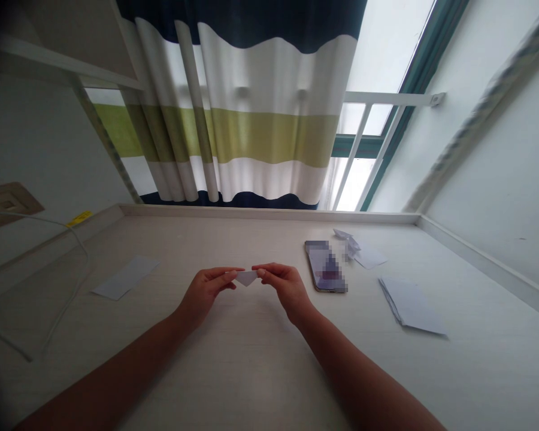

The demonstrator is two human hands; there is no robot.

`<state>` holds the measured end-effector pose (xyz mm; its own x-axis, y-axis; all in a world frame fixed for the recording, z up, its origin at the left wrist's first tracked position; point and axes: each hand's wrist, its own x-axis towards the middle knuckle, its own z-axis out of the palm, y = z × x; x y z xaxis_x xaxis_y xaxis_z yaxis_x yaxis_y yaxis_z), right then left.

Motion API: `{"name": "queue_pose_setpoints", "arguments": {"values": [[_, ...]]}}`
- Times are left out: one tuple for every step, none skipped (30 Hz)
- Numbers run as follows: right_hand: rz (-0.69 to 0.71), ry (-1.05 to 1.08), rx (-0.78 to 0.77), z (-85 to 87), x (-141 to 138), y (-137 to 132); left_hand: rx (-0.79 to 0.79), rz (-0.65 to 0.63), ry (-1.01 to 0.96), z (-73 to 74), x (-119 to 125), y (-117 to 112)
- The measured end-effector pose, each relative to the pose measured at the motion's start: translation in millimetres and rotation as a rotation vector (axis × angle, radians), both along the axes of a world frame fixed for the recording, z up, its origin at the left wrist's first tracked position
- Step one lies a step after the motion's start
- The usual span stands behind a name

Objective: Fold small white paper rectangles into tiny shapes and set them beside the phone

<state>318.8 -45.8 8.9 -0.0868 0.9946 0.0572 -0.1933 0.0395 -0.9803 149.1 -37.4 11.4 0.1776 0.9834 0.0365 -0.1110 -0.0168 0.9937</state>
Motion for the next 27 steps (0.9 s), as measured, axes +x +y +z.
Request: {"name": "queue_pose_setpoints", "arguments": {"values": [[-0.004, -0.001, 0.001, 0.3, 0.1, -0.1, 0.001, -0.007, -0.008, -0.1, -0.1, 0.0], [-0.006, -0.005, 0.001, 0.5, 0.3, -0.1, 0.003, -0.016, -0.018, -0.2, -0.2, -0.1], [-0.009, -0.008, -0.001, 0.5, 0.6, 0.0, 0.007, -0.028, -0.028, -0.1, -0.4, -0.2], [-0.013, -0.010, -0.003, 0.5, 0.8, 0.1, 0.012, -0.040, -0.038, 0.0, -0.5, -0.4], [-0.017, -0.014, -0.002, 0.5, 1.0, 0.3, 0.017, -0.050, -0.047, 0.3, -0.7, -0.6], [-0.022, -0.015, -0.001, 0.5, 1.0, 0.4, 0.022, -0.058, -0.051, 0.6, -0.7, -0.9], [-0.028, -0.013, 0.001, 0.5, 0.9, 0.4, 0.027, -0.061, -0.049, 1.0, -0.7, -1.2], [-0.032, -0.011, 0.003, 0.7, 0.7, 0.2, 0.035, -0.059, -0.038, 1.4, -0.7, -1.6], [-0.034, -0.013, 0.006, 1.0, 0.3, -0.1, 0.046, -0.052, -0.017, 1.9, -0.5, -2.0], [-0.033, -0.021, 0.010, 1.4, -0.2, -0.6, 0.063, -0.041, 0.011, 2.3, -0.2, -2.4], [-0.032, -0.035, 0.016, 2.0, -0.7, -1.2, 0.085, -0.030, 0.044, 2.7, 0.1, -2.9], [-0.030, -0.055, 0.023, 2.4, -1.2, -1.8, 0.109, -0.021, 0.076, 3.1, 0.4, -3.5], [-0.027, -0.078, 0.029, 2.7, -1.7, -2.3, 0.134, -0.018, 0.105, 3.3, 0.7, -4.2], [-0.025, -0.102, 0.034, 2.6, -2.1, -2.6, 0.156, -0.022, 0.129, 3.4, 0.9, -4.9], [-0.023, -0.124, 0.035, 2.3, -2.4, -2.7, 0.173, -0.031, 0.147, 3.3, 1.1, -5.6], [-0.022, -0.144, 0.034, 1.7, -2.6, -2.6, 0.187, -0.041, 0.163, 3.0, 1.2, -6.4], [-0.022, -0.161, 0.035, 0.8, -2.8, -2.3, 0.194, -0.051, 0.179, 2.5, 1.3, -7.1], [-0.022, -0.177, 0.040, -0.1, -2.9, -2.0, 0.195, -0.058, 0.196, 1.7, 1.3, -7.7], [-0.023, -0.190, 0.051, -0.9, -3.1, -1.8, 0.188, -0.064, 0.215, 0.8, 1.3, -8.2], [-0.024, -0.201, 0.069, -1.5, -3.4, -1.8, 0.178, -0.067, 0.231, -0.2, 1.4, -8.5], [-0.024, -0.214, 0.095, -1.8, -3.9, -2.0, 0.169, -0.069, 0.244, -1.2, 1.7, -8.7], [-0.023, -0.232, 0.124, -1.8, -4.5, -2.6, 0.166, -0.064, 0.254, -2.1, 2.0, -8.8], [-0.022, -0.257, 0.154, -1.5, -5.3, -3.4, 0.172, -0.050, 0.262, -2.8, 2.5, -8.9], [-0.020, -0.285, 0.183, -1.0, -6.2, -4.4, 0.187, -0.032, 0.270, -3.3, 3.1, -8.9], [-0.018, -0.312, 0.208, -0.3, -7.2, -5.5, 0.205, -0.011, 0.279, -3.5, 3.6, -8.9], [-0.016, -0.333, 0.228, 0.3, -8.0, -6.6, 0.225, 0.008, 0.290, -3.4, 4.0, -8.9], [-0.013, -0.348, 0.240, 1.0, -8.8, -7.5, 0.243, 0.022, 0.304, -3.1, 4.3, -8.9]]}}
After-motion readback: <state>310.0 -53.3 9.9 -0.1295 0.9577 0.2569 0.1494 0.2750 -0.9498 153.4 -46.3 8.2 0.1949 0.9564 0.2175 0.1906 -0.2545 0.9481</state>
